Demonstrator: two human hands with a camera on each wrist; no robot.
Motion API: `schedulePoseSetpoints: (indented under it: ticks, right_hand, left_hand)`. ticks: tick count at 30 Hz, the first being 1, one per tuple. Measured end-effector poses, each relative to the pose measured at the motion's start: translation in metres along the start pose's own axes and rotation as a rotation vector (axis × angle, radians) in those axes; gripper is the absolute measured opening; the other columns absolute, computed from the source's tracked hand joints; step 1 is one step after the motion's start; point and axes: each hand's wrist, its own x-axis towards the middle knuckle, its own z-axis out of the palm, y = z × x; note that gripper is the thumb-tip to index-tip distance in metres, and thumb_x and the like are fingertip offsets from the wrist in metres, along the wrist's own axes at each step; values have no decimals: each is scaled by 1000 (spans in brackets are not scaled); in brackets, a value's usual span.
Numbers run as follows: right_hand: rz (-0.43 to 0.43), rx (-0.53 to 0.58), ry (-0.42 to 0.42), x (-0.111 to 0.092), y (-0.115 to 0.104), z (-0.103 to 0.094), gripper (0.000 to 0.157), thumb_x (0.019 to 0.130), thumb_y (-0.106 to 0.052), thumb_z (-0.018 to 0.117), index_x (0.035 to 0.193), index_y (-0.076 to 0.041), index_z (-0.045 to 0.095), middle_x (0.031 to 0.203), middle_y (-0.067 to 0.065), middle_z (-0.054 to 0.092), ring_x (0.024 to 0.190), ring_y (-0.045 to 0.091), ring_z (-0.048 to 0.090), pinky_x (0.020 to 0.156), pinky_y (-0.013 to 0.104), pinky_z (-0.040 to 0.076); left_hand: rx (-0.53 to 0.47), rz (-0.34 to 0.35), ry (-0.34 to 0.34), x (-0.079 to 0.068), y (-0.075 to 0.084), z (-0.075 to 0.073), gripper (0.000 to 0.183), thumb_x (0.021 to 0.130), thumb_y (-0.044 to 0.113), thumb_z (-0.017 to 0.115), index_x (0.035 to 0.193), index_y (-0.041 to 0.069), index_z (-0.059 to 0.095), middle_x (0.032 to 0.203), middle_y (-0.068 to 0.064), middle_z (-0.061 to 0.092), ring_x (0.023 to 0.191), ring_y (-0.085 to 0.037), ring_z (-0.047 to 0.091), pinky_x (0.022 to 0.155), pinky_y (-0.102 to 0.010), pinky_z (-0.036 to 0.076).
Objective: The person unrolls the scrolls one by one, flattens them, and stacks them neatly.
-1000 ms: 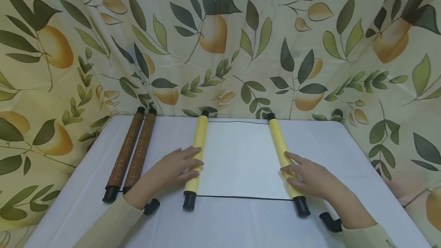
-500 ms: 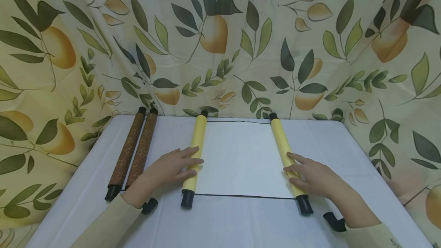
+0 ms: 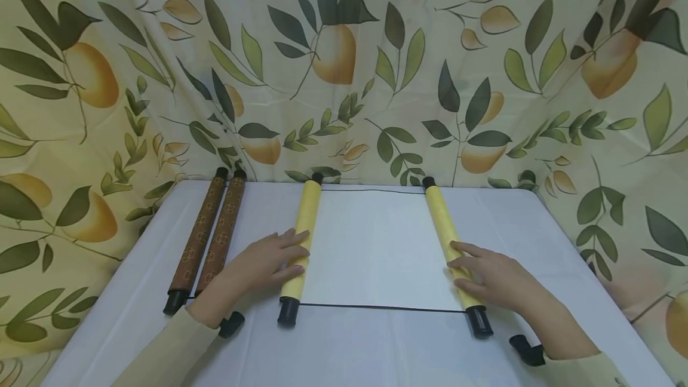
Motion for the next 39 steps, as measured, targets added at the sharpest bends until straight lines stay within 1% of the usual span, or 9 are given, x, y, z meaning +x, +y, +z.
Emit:
schedulePoseSetpoints:
  ticks: [4,10,15,19,23,26,31,35,39]
  right_hand:
    - [-6,-29,8,-1,1,1,34,79,-40,67,111,-26,68,138,6,43,113,33,52,83,52,45]
    - [5,-36,17,-2,3,2,31,80,-35,66,111,-28,67,139,6,43,112,32,53,82,51,46]
    - [1,-30,18,-3,3,1,31,81,-37,66,110,-27,68,140,6,42,113,32,52,84,52,45]
    - [-1,-24,33,-4,5,2,35,79,-42,68,109,-25,68,140,4,42,114,33,51,85,52,45]
    - [3,-39,32,-4,6,3,33,78,-39,69,109,-26,68,139,6,43,113,34,52,83,52,45]
    - [1,-49,28,-5,7,4,30,79,-33,67,108,-27,68,138,8,43,113,35,52,82,52,45]
    - [6,-50,27,-5,6,3,27,79,-32,67,105,-28,70,139,8,43,114,34,51,83,52,45]
    - [8,-48,28,-5,7,2,27,79,-36,69,104,-27,70,139,8,43,113,34,52,83,52,45]
    - [14,-39,40,-5,8,2,23,79,-31,68,102,-28,70,138,9,43,109,34,54,80,50,47]
  left_hand:
    - [11,-7,-4,-1,1,-1,39,92,48,47,124,28,56,143,1,37,130,-25,35,102,-47,32]
    - [63,12,1,-2,0,0,41,92,51,43,129,35,52,144,0,37,129,-22,37,100,-48,34]
    - [59,2,-3,-4,-2,-1,40,92,51,44,126,34,56,144,0,36,129,-20,37,101,-47,33]
    - [39,-1,0,-4,-2,-3,39,92,49,46,123,30,58,144,-1,37,131,-23,34,102,-49,32]
    - [22,6,0,-5,-1,-5,39,92,48,47,122,27,59,143,0,39,130,-29,35,101,-50,32]
    - [31,5,4,-5,-1,-5,39,92,48,47,121,26,59,141,-1,41,129,-29,37,99,-51,34]
    - [60,-7,21,-6,-2,-4,37,91,48,49,118,26,60,139,-2,43,128,-24,39,99,-50,35]
    - [85,-7,18,-7,-3,-4,37,91,47,49,123,30,58,140,-1,43,127,-21,40,99,-47,36]
    - [86,-9,9,-8,-3,-5,36,92,45,49,125,33,57,140,-1,42,127,-20,40,98,-47,36]
